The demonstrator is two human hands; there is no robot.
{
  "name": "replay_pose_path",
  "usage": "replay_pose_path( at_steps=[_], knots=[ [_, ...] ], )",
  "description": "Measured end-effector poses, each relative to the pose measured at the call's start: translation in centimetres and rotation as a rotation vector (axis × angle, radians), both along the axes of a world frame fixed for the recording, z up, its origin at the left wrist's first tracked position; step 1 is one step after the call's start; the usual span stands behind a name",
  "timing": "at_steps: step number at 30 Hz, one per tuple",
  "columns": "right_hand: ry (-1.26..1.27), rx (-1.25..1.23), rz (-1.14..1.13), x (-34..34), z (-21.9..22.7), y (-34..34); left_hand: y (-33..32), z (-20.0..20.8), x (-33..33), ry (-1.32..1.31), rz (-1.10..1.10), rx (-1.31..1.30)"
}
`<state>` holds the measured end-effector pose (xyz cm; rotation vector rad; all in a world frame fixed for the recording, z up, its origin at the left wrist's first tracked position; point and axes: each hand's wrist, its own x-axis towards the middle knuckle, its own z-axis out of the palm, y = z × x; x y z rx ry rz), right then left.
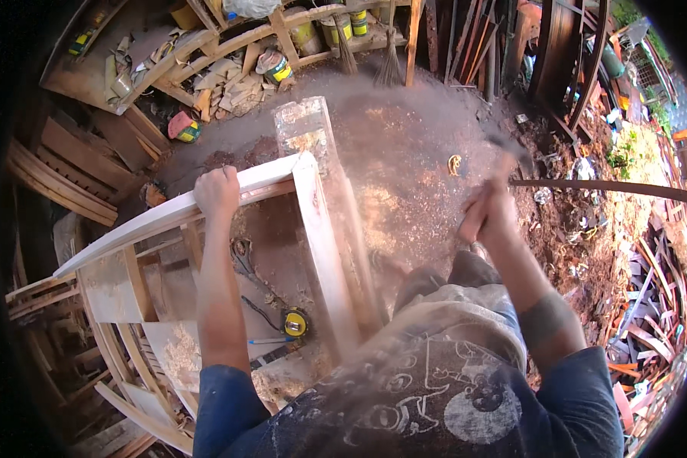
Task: The person takes nails from a plastic bag and uses a hammer to attach wooden slats to a larger wooden frame.
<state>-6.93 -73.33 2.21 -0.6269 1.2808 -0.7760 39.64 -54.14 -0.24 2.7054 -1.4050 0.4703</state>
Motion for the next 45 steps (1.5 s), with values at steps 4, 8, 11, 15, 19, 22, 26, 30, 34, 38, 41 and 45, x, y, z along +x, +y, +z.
replay_pose_path(
  at_steps=[4,8,11,15,19,22,26,30,34,38,41,45],
  knots=[
    [-0.117,0.079,0.218,7.5,-0.9,7.4,-0.6,-0.7,0.1,0.02,0.06,-0.053],
    [-0.217,0.565,0.659,10.6,-1.7,9.1,-0.8,-0.4,0.1,0.028,0.019,-0.023],
    [0.079,0.272,0.358,6.5,0.3,5.0,0.4,-0.1,0.0,0.017,0.068,-0.014],
    [-0.123,0.138,-0.151,4.3,-2.3,2.1,-0.1,-0.9,0.2,-0.003,0.073,0.023],
    [-0.186,0.356,0.461,13.5,0.6,11.0,-0.4,-0.8,0.2,0.002,0.06,0.018],
    [-0.162,0.472,0.408,12.2,0.5,9.6,0.1,-0.8,0.5,0.008,0.057,0.021],
    [-0.078,0.307,0.116,12.6,0.8,10.1,0.1,-1.0,0.4,0.004,0.075,-0.005],
    [-0.11,0.402,0.652,13.5,-2.5,9.7,-0.2,-0.9,0.4,-0.025,0.063,0.012],
    [-0.081,0.423,0.662,9.0,-1.2,7.5,1.2,-1.0,0.9,-0.044,-0.012,0.082],
    [-0.127,0.514,0.48,1.3,-3.8,3.6,-0.2,2.5,-3.9,-0.377,-0.072,-0.516],
    [-0.259,0.5,0.389,-8.3,-5.9,1.0,1.3,-0.3,-10.8,0.13,0.112,-0.664],
    [-0.008,0.501,0.113,-16.4,-7.2,0.3,2.5,-7.8,-12.0,0.886,0.343,-0.458]
  ],
)
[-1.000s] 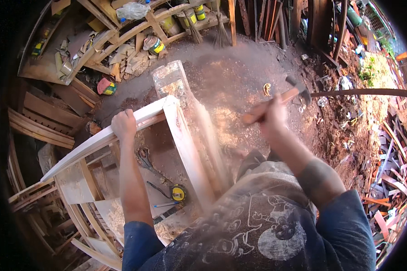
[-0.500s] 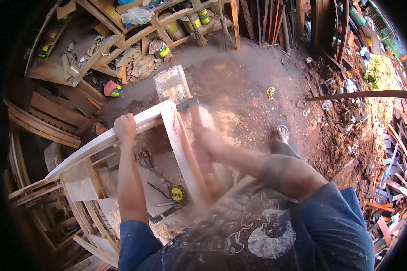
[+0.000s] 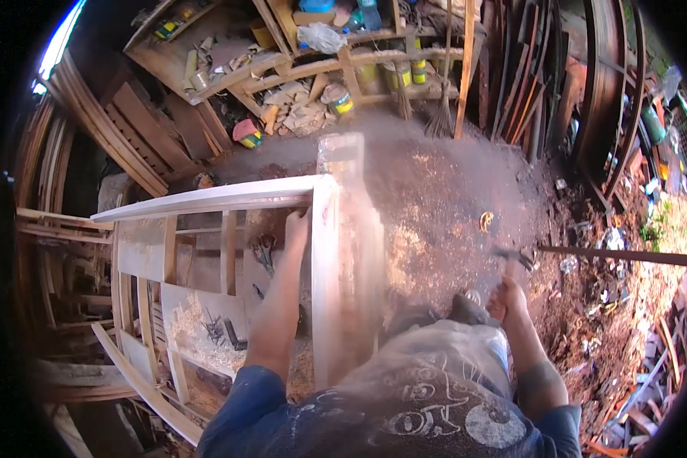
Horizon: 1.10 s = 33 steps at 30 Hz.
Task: The person takes nails from a plastic bag and uses a hammer to attach wooden slats to a larger wooden frame.
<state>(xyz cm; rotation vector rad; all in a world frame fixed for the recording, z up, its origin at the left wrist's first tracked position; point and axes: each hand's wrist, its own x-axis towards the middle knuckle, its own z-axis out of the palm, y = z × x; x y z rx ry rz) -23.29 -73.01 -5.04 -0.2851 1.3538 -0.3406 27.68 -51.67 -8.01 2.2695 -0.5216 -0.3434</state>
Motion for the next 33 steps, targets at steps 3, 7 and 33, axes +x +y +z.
replay_pose_path(
  at_steps=[3,7,33],
  knots=[
    [-0.01,-0.143,-0.085,-7.1,-3.7,-1.4,-2.2,-2.8,1.6,0.177,0.092,-0.021],
    [-0.089,-0.071,-0.127,-12.8,-4.8,-1.9,-3.0,-2.7,-0.2,0.288,0.115,-0.124],
    [-0.208,-0.318,1.083,-34.9,-11.5,-2.5,44.2,15.8,-64.0,-0.482,0.694,0.461]
  ],
)
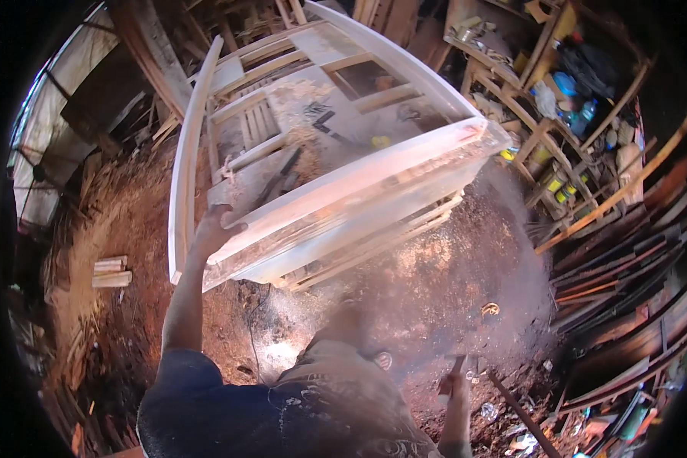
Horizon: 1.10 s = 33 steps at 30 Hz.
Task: The person takes nails from a plastic bag and uses a hammer to attach wooden slats to a larger wooden frame.
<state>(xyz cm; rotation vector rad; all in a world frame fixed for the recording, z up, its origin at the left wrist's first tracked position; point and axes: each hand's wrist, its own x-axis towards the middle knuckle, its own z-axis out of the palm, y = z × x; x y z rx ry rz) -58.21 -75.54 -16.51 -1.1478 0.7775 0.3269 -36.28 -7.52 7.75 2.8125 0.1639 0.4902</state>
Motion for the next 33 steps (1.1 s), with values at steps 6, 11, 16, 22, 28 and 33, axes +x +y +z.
replay_pose_path(
  at_steps=[6,11,16,22,28,33],
  knots=[
    [-0.432,-0.544,0.396,22.5,17.8,12.0,3.2,-6.2,0.3,0.389,0.14,-0.054],
    [-0.589,-0.481,0.704,35.3,28.8,25.0,4.3,-4.9,-1.0,0.17,0.068,0.004],
    [-0.592,-0.478,0.904,45.9,27.6,34.2,4.5,-5.0,0.1,0.223,0.083,-0.042],
    [-0.53,-0.528,1.035,50.9,24.6,39.5,4.1,-4.3,-0.4,0.256,0.055,-0.082],
    [-0.552,-0.612,1.047,52.5,24.7,35.0,0.8,-4.8,-1.1,0.438,0.157,-0.084],
    [-0.534,-0.622,1.036,52.1,26.0,30.7,-0.2,-4.1,-2.9,0.5,0.123,-0.086]
  ],
)
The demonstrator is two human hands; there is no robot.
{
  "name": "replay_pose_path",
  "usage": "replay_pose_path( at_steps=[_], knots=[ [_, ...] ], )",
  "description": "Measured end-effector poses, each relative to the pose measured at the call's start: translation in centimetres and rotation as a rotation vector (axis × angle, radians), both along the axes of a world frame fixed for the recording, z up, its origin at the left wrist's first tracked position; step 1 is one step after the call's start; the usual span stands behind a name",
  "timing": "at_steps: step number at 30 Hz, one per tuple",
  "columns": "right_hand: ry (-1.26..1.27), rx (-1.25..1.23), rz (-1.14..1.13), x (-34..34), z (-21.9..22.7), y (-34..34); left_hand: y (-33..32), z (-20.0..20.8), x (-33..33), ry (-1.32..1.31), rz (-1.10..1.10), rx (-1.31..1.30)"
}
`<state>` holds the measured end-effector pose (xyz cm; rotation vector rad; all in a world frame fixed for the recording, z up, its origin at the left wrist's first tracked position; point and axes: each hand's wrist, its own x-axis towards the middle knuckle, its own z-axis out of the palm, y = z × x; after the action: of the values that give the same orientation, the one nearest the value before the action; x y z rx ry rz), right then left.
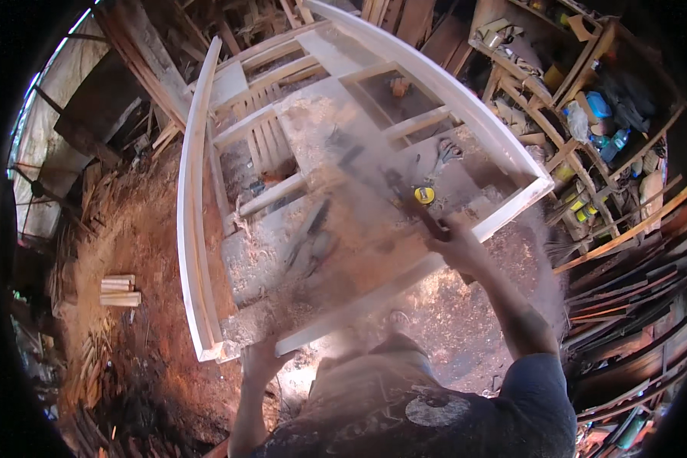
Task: The person takes nails from a plastic bag and uses a hammer to attach wooden slats to a larger wooden frame.
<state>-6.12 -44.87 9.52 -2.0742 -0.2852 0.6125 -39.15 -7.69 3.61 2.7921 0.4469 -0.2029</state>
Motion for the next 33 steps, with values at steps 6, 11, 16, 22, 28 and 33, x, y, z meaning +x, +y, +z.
replay_pose_path(
  at_steps=[6,11,16,22,28,33],
  knots=[
    [-0.046,0.031,-0.266,-2.5,1.8,-0.4,3.2,0.8,1.8,-0.144,-0.231,-0.041],
    [-0.066,0.154,-0.47,-7.6,2.6,3.8,6.7,0.2,2.5,-0.152,-0.357,-0.16],
    [-0.031,0.26,-0.634,-16.1,0.7,10.0,10.1,-1.2,3.3,-0.362,-0.477,-0.246],
    [0.073,0.37,-0.869,-30.4,-2.5,16.0,15.9,4.1,5.0,-0.016,-0.617,-0.455],
    [0.315,0.341,-1.172,-43.9,-9.3,15.7,29.8,3.2,8.0,-0.444,-0.215,-0.3],
    [0.573,0.332,-1.349,-54.6,-17.4,16.2,37.4,-0.8,9.9,-0.68,-0.154,-0.331]
  ],
)
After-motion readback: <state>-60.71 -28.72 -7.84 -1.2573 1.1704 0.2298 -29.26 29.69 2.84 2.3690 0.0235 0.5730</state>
